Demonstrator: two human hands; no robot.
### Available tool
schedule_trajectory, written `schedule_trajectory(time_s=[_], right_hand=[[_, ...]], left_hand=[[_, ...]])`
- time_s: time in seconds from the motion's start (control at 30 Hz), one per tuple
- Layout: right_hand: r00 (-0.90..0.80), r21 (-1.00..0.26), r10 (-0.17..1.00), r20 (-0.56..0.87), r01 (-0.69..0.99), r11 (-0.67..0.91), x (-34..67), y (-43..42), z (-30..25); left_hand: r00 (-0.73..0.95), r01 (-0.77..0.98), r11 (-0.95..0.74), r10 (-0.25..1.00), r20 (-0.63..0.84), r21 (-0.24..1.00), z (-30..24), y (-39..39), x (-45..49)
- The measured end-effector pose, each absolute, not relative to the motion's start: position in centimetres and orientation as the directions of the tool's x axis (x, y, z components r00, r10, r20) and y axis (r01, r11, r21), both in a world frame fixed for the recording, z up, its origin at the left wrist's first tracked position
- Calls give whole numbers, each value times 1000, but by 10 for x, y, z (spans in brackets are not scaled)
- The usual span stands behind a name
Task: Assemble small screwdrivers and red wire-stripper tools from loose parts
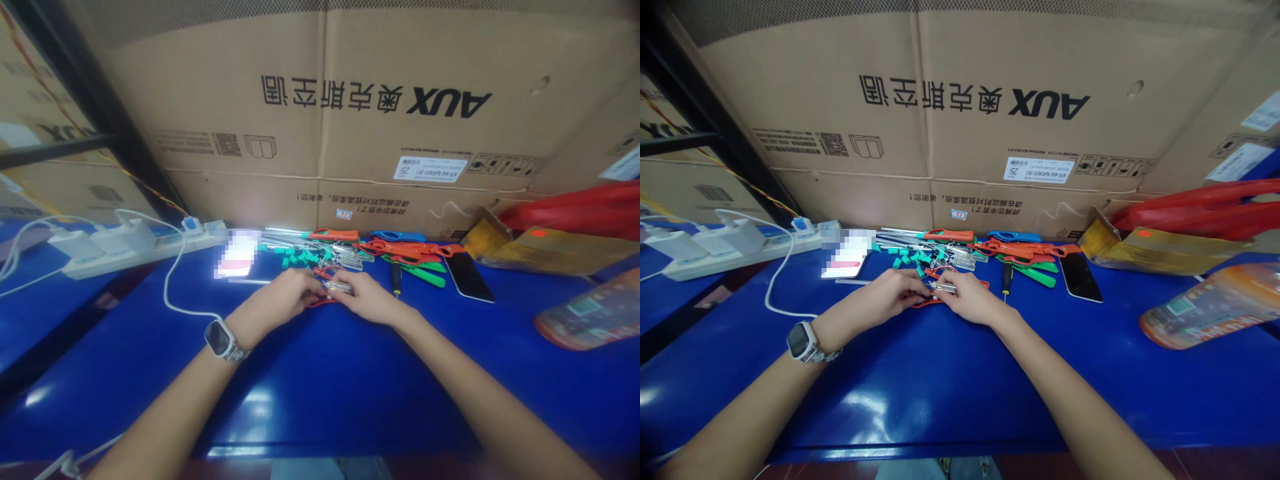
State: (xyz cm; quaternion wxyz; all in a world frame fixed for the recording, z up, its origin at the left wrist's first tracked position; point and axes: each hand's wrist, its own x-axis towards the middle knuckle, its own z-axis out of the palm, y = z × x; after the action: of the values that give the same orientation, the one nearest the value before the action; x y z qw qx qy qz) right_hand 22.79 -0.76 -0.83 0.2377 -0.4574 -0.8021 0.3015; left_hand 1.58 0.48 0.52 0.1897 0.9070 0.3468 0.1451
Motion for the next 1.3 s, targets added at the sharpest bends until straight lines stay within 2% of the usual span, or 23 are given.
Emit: schedule_trajectory(time_s=[0.1,0.2,0.33,0.53,0.73,0.87,0.93,1.07,1.13,1.3], right_hand=[[-462,-690,881,99,606,396,228,-8,-9],[-460,-668,883,94,628,398,228,-8,-11],[-474,-651,875,99,634,417,228,-8,-15],[-506,-599,843,182,623,503,225,-9,-19],[-445,-713,886,134,577,398,227,-7,-21],[-388,-785,908,154,510,352,234,-2,-15],[-373,-737,907,193,555,385,237,1,-13],[-381,-447,867,321,747,493,238,5,-15],[-382,-347,852,359,792,502,236,4,-17],[-435,-339,795,422,738,583,232,-10,-13]], left_hand=[[722,544,-691,675,155,476,0,7,18],[714,568,-701,680,167,431,1,6,22],[727,609,-704,680,98,366,7,-2,27],[708,671,-687,705,34,280,16,-25,29],[685,719,-681,728,22,135,14,-29,38],[693,717,-693,720,36,77,9,-21,38],[693,718,-693,721,26,66,9,-20,37],[706,706,-706,708,28,53,10,-19,35],[714,696,-715,699,43,64,9,-19,33],[714,677,-718,694,92,160,5,-16,29]])
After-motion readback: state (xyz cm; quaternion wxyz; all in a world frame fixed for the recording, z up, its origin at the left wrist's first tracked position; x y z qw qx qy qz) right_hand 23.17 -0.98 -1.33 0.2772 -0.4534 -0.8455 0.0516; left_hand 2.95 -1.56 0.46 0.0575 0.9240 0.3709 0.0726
